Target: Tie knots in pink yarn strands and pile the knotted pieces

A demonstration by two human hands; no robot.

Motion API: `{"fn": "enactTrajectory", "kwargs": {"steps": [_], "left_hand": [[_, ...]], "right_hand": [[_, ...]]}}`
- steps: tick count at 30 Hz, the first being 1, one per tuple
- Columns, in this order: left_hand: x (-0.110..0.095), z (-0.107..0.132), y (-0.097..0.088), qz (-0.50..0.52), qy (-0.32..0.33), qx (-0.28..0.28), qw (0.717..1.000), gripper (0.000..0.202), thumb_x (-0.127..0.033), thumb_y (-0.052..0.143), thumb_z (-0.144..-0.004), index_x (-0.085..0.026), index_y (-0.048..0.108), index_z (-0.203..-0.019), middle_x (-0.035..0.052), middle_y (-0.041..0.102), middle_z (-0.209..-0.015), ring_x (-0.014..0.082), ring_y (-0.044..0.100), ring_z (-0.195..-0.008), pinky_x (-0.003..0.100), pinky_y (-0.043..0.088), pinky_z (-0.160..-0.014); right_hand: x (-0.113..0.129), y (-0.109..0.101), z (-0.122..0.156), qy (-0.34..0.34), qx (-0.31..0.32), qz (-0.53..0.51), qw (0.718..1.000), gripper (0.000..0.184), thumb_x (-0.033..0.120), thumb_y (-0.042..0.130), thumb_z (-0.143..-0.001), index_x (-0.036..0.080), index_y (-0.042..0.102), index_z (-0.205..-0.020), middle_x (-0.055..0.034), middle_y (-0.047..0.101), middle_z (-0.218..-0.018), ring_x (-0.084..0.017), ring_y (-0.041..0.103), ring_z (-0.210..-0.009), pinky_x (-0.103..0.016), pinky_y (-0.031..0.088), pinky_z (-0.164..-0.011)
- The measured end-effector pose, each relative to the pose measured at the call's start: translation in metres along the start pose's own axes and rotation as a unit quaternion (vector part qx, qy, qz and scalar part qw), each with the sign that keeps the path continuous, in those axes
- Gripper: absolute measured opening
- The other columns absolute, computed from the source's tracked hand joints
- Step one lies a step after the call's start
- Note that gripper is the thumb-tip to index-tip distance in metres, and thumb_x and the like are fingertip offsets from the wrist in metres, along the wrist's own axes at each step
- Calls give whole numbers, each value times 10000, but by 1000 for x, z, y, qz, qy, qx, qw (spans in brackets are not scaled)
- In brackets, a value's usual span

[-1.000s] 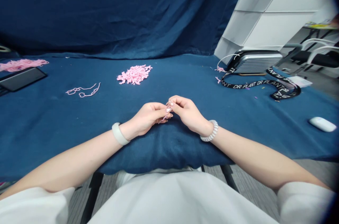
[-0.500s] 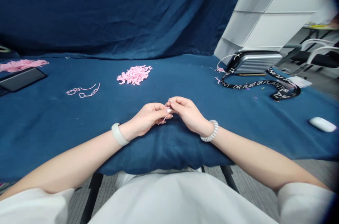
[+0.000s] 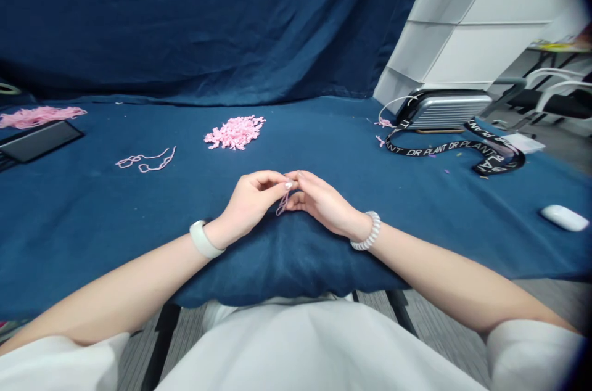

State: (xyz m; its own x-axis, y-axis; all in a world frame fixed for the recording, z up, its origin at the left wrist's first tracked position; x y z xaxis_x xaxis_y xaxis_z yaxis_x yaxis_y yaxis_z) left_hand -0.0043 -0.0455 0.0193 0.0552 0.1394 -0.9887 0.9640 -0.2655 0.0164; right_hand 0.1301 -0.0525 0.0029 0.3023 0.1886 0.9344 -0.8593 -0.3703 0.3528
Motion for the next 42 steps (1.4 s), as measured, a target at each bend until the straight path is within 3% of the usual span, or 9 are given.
{"fn": "enactTrajectory", "kwargs": {"steps": [5, 9, 19, 27, 31, 35, 42], "left_hand": [[-3, -3, -6, 4, 25, -65, 998, 112, -248, 724, -662, -150, 690, -704, 38, 660, -879, 130, 591, -793, 237, 450, -745], [4, -4, -6, 25, 4, -66, 998, 150, -263, 720, -675, -141, 683, -754, 62, 678, -932, 151, 597, -883, 258, 441, -819], [0, -7, -8, 208, -79, -49, 974, 219, -271, 706, -702, -168, 536, -793, 11, 665, -739, 147, 642, -765, 310, 489, -766], [-13, -16, -23, 313, -50, -56, 947, 115, -197, 637, -775, -180, 523, -773, -64, 564, -666, 56, 587, -670, 349, 489, -880], [-15, -15, -23, 340, -77, -47, 936, 103, -179, 620, -791, -190, 517, -799, -77, 526, -643, 20, 526, -546, 206, 526, -687], [-11, -9, -15, 287, -120, -27, 950, 191, -222, 686, -733, -200, 514, -813, -73, 516, -650, 15, 473, -461, 117, 432, -438], [0, -3, -4, 221, -152, 9, 963, 235, -278, 718, -695, -169, 537, -798, -45, 543, -651, 11, 440, -430, 95, 347, -358]], "right_hand": [[-1, 9, 6, 8, 98, 88, 991, 292, 419, 452, -872, 146, 556, -874, 3, 596, -704, -29, 379, -412, -206, 411, -492], [1, 9, 10, 14, 98, 179, 979, 282, 400, 504, -850, 132, 595, -839, 50, 472, -498, -58, 411, -439, -171, 263, -391], [-1, 3, 7, -9, 85, 189, 978, 319, 407, 454, -878, 139, 626, -871, 86, 403, -438, -45, 355, -396, -208, 380, -504], [1, -1, 3, -5, 84, 213, 973, 333, 411, 472, -864, 126, 645, -859, 88, 386, -417, -48, 350, -399, -220, 427, -552], [8, -1, 4, -7, 103, 260, 960, 330, 388, 472, -864, 119, 663, -874, 70, 414, -447, -52, 380, -414, -204, 387, -509], [23, -3, 7, -28, 76, 325, 942, 312, 362, 493, -847, 117, 681, -894, 42, 474, -493, -61, 407, -437, -197, 323, -452], [34, -6, 6, -116, 27, 350, 929, 179, 299, 619, -749, 137, 696, -738, -27, 630, -715, -113, 537, -636, -246, 415, -625]]}}
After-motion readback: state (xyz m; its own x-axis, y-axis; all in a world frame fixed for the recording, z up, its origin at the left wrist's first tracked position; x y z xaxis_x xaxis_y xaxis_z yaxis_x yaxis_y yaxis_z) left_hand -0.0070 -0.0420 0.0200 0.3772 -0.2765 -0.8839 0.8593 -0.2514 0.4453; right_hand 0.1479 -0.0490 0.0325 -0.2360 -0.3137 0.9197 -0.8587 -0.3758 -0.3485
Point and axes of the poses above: each hand's wrist, its own z-axis away from the middle knuckle, its own y-axis out of the palm, x = y × z, the point moved 3 cm from there along -z, towards the middle knuckle
